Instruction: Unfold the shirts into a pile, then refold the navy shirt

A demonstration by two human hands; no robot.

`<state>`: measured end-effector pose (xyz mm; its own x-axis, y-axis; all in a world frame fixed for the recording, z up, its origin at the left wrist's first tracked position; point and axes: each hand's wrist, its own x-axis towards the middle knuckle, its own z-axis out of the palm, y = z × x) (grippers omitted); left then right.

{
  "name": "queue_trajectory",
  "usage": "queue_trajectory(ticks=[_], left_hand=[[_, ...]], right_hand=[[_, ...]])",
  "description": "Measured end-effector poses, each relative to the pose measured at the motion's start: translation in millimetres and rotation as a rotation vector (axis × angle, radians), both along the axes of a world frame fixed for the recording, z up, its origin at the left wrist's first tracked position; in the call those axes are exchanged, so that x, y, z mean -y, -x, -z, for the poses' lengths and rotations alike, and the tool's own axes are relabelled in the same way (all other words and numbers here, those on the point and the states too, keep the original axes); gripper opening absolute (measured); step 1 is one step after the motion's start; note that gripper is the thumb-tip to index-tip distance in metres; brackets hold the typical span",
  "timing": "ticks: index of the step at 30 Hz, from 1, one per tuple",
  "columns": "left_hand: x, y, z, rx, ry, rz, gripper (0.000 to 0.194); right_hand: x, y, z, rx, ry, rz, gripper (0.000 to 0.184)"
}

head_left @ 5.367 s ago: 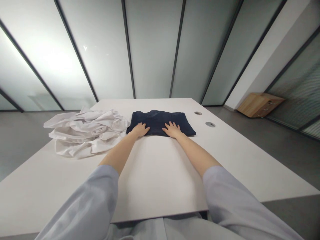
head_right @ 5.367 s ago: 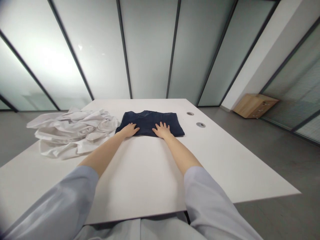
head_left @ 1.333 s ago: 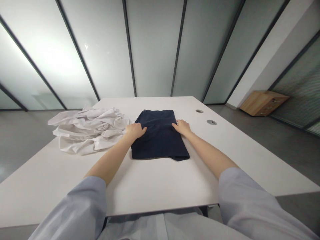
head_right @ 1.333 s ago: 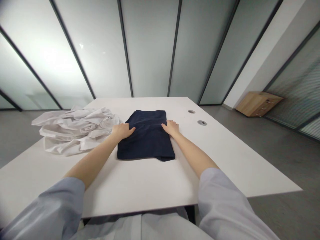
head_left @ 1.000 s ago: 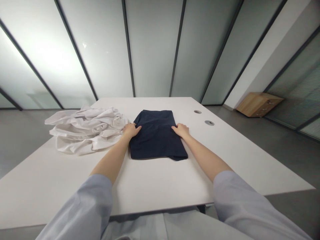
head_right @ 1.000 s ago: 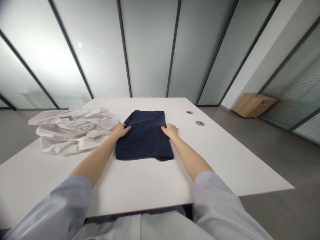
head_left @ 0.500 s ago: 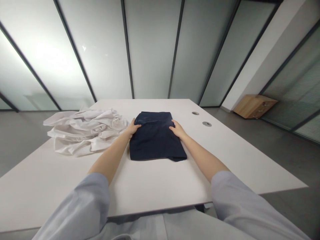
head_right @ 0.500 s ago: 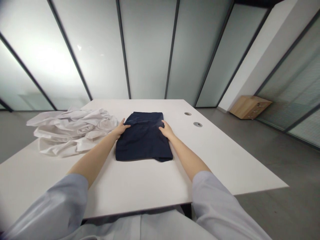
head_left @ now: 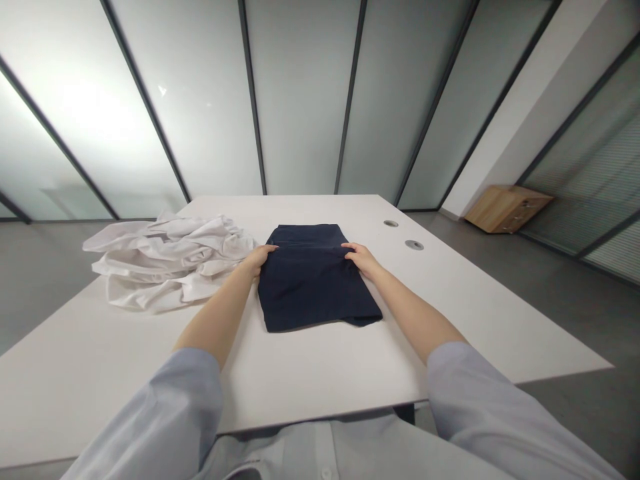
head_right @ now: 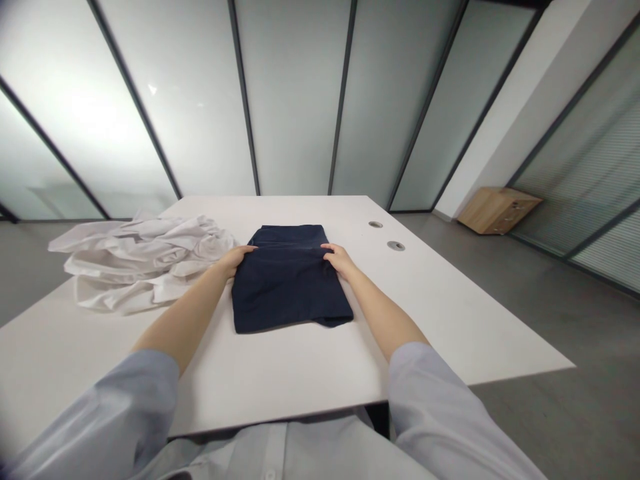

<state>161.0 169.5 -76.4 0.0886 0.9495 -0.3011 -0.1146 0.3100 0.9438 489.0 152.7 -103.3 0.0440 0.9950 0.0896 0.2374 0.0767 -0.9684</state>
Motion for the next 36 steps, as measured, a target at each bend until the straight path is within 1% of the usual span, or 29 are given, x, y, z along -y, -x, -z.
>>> queue_trajectory(ticks=[2,3,5,7,8,9,11,12,13,15,19,21,23,25,26,30,33,36], left_hand=[[-3.9,-2.4,2.9,-0.067,-0.046,-0.101,0.033],[-4.4,-2.9,3.7,-0.096,-0.069,-0.13,0.037],[-1.9,-2.2,3.6,-0.107,-0.103,-0.122,0.035],[4.9,-0.2,1.1,-0.053,-0.15,-0.05,0.03],[9.2,1.1,-0.7,-0.022,-0.172,0.004,0.031],[13.4,2.2,-2.6,0.001,-0.187,0.063,0.038],[20.3,4.1,-5.6,0.006,-0.203,0.164,0.057],[22.4,4.6,-6.4,-0.012,-0.206,0.191,0.066],[23.5,4.8,-6.7,-0.034,-0.212,0.205,0.069],[23.4,4.7,-6.1,-0.077,-0.226,0.216,0.063],[21.8,5.4,-5.8,-0.137,-0.228,0.235,0.041],[22.4,7.2,-7.9,-0.153,-0.222,0.275,0.038],[22.8,9.2,-11.1,-0.188,-0.234,0.355,0.04],[21.7,10.2,-14.4,-0.292,-0.291,0.416,0.042],[20.5,9.9,-15.7,-0.375,-0.332,0.423,0.041],[14.9,6.3,-17.9,-0.711,-0.455,0.367,0.029],[14.7,4.9,-19.1,-0.85,-0.531,0.319,0.023],[18.7,5.8,-25.9,-1.007,-0.695,0.249,0.023]], right_hand=[[-1.4,-0.7,1.0,0.003,-0.013,0.018,0.049],[-2.1,-1.2,1.7,0.005,-0.021,0.02,0.047],[-3.1,-2.1,3.3,0.004,-0.03,0.019,0.046],[-3.5,-2.4,4.4,-0.001,-0.032,0.019,0.047],[-3.3,-2.3,4.6,-0.004,-0.033,0.02,0.047],[-3.0,-2.0,4.6,-0.008,-0.032,0.019,0.047],[-2.1,-1.0,3.8,-0.014,-0.029,0.014,0.048],[-1.7,-0.5,3.2,-0.016,-0.025,0.011,0.048],[-1.6,-0.1,2.7,-0.016,-0.022,0.008,0.048],[-2.2,0.0,2.0,-0.005,-0.023,0.012,0.048],[-4.7,-2.3,1.6,0.059,-0.062,0.026,0.047],[-4.5,-4.3,1.2,0.119,-0.082,0.007,0.049],[-2.4,-6.2,0.1,0.209,-0.099,-0.023,0.05],[0.7,-7.5,-1.7,0.34,-0.132,-0.04,0.049],[2.3,-8.0,-2.8,0.416,-0.154,-0.041,0.048],[5.9,-9.4,-7.7,0.679,-0.237,-0.035,0.036],[6.7,-10.7,-10.6,0.777,-0.287,0.007,0.026],[8.2,-11.4,-15.6,0.785,-0.381,0.062,0.018]])
